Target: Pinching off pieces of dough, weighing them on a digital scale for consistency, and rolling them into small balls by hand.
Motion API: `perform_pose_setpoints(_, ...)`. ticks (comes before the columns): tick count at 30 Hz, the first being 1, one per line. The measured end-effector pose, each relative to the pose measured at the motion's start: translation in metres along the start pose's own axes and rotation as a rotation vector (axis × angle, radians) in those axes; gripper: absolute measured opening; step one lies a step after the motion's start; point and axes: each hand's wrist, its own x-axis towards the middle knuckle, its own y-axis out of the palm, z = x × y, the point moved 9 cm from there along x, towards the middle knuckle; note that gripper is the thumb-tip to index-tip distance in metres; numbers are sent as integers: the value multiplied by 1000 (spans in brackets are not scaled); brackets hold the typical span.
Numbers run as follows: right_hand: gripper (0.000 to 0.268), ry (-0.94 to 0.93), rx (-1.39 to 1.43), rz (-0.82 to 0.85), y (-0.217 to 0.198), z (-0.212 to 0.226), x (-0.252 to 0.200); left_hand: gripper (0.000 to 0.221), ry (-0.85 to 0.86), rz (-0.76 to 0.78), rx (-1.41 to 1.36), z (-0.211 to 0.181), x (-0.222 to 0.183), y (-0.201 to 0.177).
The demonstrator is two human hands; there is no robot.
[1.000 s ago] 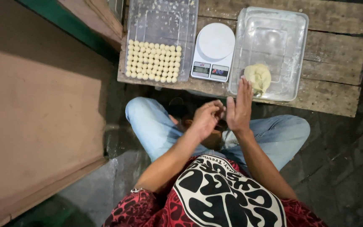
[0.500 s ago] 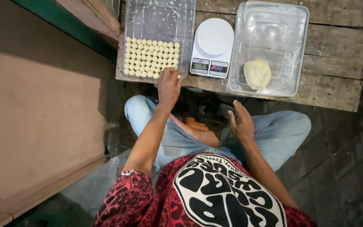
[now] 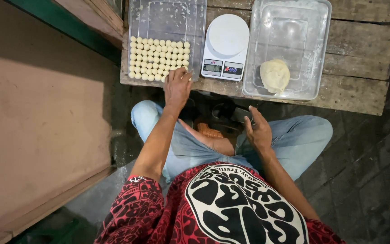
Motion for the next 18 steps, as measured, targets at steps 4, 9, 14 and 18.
perform_pose_setpoints(4,42,-16,20,-3,-4,5,3,26,-45,-10,-1,4,0,5)
perform_pose_setpoints(9,41,14,50,-3,-5,3,3,23,-66,-9,28,-1,0,-7)
perform_pose_setpoints(14,39,-4,70,-21,-9,7,3,28,-38,14,83,5,-2,12)
perform_pose_setpoints(18,34,20,203,-65,-14,3,5,23,-34,38,31,0,3,-3)
